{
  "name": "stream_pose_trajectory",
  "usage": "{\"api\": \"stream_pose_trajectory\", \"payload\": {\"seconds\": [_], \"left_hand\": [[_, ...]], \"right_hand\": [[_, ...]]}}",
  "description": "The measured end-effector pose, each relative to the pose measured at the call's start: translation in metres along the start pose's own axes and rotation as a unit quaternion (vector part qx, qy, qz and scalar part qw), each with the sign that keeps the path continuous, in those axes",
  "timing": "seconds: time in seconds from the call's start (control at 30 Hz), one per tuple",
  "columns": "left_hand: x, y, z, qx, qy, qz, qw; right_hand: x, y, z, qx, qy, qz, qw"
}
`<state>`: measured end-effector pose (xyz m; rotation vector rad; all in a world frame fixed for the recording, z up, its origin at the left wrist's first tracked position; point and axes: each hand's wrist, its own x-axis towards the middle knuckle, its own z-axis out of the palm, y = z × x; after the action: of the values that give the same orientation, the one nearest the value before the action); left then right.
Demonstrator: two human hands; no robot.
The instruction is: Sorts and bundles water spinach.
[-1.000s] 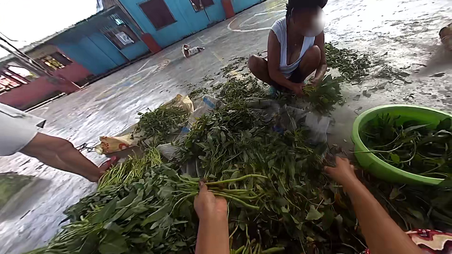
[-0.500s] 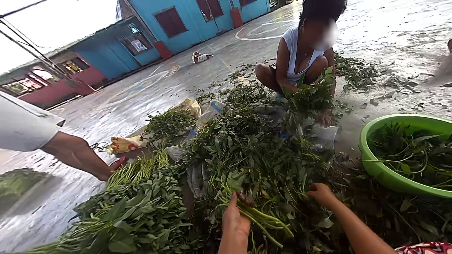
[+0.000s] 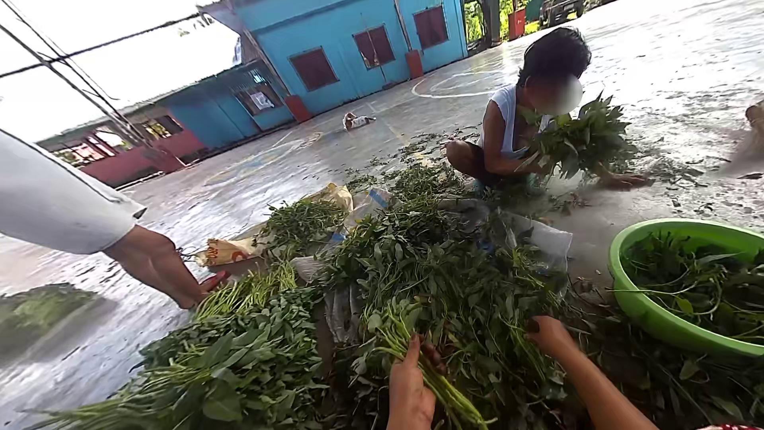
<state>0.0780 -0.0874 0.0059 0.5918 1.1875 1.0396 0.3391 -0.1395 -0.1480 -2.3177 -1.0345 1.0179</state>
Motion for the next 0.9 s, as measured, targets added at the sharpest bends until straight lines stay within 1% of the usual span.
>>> {"api": "stream_pose_trajectory", "payload": {"seconds": [0.1,0.2,0.27,0.37,0.43,0.53,0.63,0.77,0.83,0.9], "left_hand": [[-0.002,-0.007,0.006,0.014,0.003,0.0,1.0],[-0.008,-0.015,0.019,0.03,-0.015,0.0,0.999],[-0.014,-0.02,0.027,0.043,-0.04,0.012,0.998],[-0.024,-0.028,0.038,0.059,-0.088,0.038,0.994],[-0.028,-0.033,0.043,0.067,-0.125,0.064,0.988],[-0.029,-0.037,0.044,0.06,-0.169,0.104,0.978],[-0.026,-0.039,0.04,0.036,-0.207,0.135,0.968],[-0.027,-0.047,0.032,0.022,-0.254,0.161,0.953],[-0.03,-0.053,0.03,0.025,-0.264,0.172,0.949],[-0.035,-0.058,0.029,0.052,-0.254,0.192,0.947]], "right_hand": [[-0.023,0.009,-0.053,0.156,-0.008,-0.026,0.987],[-0.062,0.003,-0.078,0.314,0.014,-0.032,0.949],[-0.083,-0.005,-0.071,0.387,0.057,-0.081,0.917],[-0.1,-0.018,-0.035,0.476,0.119,-0.202,0.848],[-0.101,-0.028,-0.014,0.485,0.127,-0.268,0.823],[-0.102,-0.043,0.004,0.456,0.123,-0.338,0.814],[-0.106,-0.052,0.012,0.437,0.134,-0.366,0.811],[-0.105,-0.051,0.015,0.409,0.158,-0.397,0.806],[-0.104,-0.047,0.014,0.394,0.143,-0.41,0.81],[-0.107,-0.046,0.01,0.368,0.113,-0.412,0.826]]}}
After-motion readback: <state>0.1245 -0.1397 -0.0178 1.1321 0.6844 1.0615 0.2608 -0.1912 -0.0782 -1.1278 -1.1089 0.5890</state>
